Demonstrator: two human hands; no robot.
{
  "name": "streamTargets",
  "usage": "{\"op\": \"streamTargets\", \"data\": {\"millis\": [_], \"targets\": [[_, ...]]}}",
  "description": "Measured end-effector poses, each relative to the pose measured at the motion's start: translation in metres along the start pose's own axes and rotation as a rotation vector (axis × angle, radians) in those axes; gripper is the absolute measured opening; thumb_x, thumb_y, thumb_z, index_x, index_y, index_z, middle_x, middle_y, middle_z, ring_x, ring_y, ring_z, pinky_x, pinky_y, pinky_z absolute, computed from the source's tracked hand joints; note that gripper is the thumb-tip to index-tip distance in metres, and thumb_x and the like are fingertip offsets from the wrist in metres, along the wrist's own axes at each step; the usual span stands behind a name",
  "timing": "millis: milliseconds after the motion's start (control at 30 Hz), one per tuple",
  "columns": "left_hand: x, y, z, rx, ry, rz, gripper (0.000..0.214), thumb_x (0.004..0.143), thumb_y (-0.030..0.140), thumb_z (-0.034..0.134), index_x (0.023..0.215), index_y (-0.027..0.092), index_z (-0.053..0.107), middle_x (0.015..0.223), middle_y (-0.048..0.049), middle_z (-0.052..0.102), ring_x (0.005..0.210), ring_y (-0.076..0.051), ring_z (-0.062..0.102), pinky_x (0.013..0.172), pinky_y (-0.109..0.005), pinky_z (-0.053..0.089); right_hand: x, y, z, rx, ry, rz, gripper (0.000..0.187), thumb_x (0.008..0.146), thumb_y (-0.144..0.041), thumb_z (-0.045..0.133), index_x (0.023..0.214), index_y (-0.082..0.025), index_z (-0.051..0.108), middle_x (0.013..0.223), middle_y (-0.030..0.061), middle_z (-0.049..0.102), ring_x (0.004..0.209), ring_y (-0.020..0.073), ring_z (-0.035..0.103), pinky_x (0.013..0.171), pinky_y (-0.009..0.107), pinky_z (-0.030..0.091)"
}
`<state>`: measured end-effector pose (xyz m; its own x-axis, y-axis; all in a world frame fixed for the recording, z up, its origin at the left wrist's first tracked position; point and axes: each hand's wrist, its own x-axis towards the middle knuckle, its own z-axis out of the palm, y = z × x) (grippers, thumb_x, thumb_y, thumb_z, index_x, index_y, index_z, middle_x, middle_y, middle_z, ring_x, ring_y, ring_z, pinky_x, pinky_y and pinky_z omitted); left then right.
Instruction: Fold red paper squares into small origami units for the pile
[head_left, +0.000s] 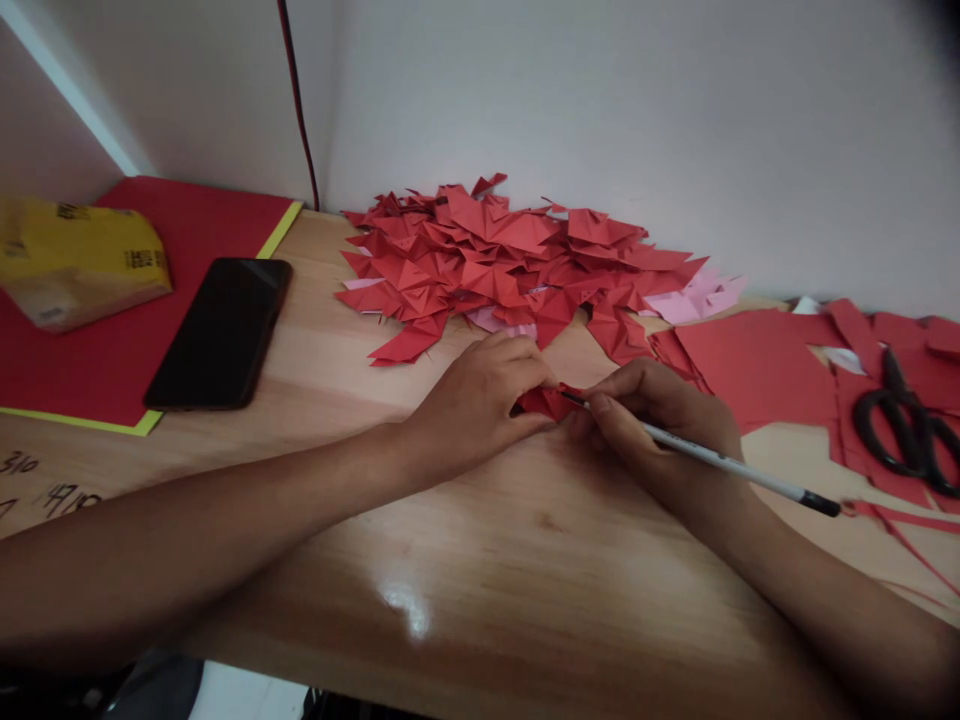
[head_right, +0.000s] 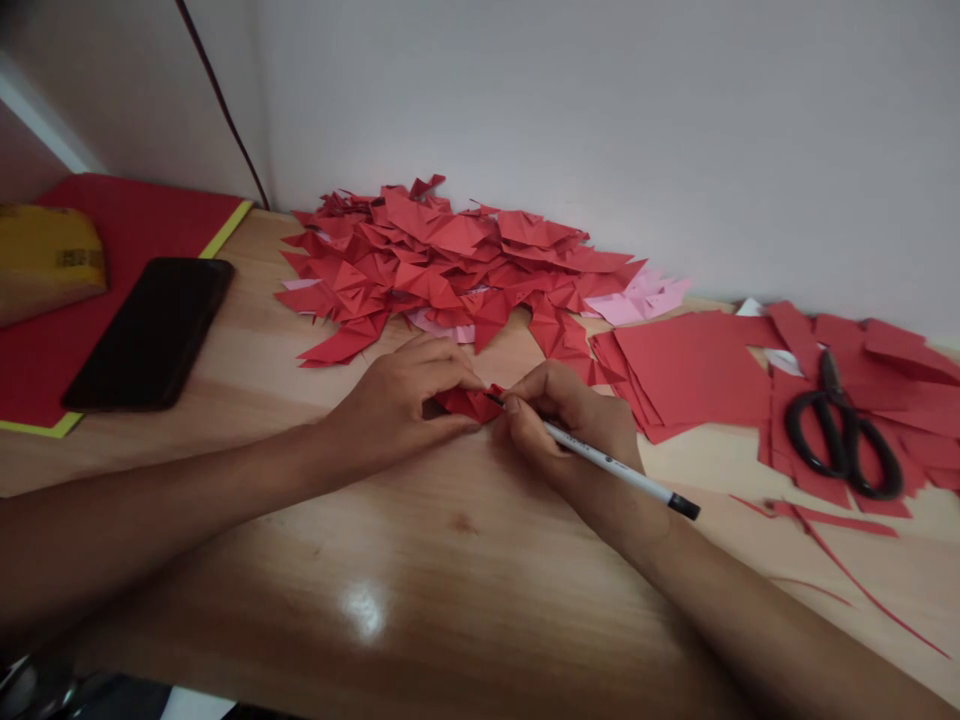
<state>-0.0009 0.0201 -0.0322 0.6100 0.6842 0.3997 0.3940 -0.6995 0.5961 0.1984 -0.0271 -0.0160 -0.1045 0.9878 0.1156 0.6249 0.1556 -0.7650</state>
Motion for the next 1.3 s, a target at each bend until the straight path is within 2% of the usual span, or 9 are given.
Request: {"op": "streamTargets", "data": {"millis": [533,700,1300], "targets": [[-0.0003,-0.0005,0.0001,-0.001,-0.006,-0.002,0.012,0.083,0.024,0.069,0.09,0.016,0.066,0.095,-0.0059,0.065,0.096,-0.021,0.059,0.084,-0.037,0.048,-0.0003,-0.0015,0.0006,0.048,-0.012,0.024,0.012,0.089,-0.031,0.059,0.079,-0.024,0.057,0.068,-0.0003,0.07,0.055,0.0136,0.062,0.053,0.025,0.048],[-0.0004,-0.0002,-0.0009,-0.007,-0.003,0.003,0.012,0.082,0.024,0.07,0.09,0.015,0.066,0.094,-0.0059,0.065,0.095,-0.021,0.059,0.083,-0.037,0.049,0.0005,-0.0032,0.0001,-0.003,-0.007,0.0,0.013,0.088,-0.031,0.059,0.078,-0.025,0.057,0.065,-0.0004,0.07,0.054,0.0139,0.062,0.049,0.025,0.048],[0.0001,0.0,-0.0009,-0.012,-0.011,-0.008,0.013,0.082,0.024,0.07,0.09,0.015,0.066,0.094,-0.0062,0.065,0.095,-0.021,0.059,0.083,-0.036,0.048,0.0,-0.0007,0.0009,0.06,-0.016,0.009,0.014,0.089,-0.034,0.059,0.079,-0.025,0.057,0.067,-0.0001,0.07,0.053,0.0143,0.061,0.05,0.026,0.047]]}}
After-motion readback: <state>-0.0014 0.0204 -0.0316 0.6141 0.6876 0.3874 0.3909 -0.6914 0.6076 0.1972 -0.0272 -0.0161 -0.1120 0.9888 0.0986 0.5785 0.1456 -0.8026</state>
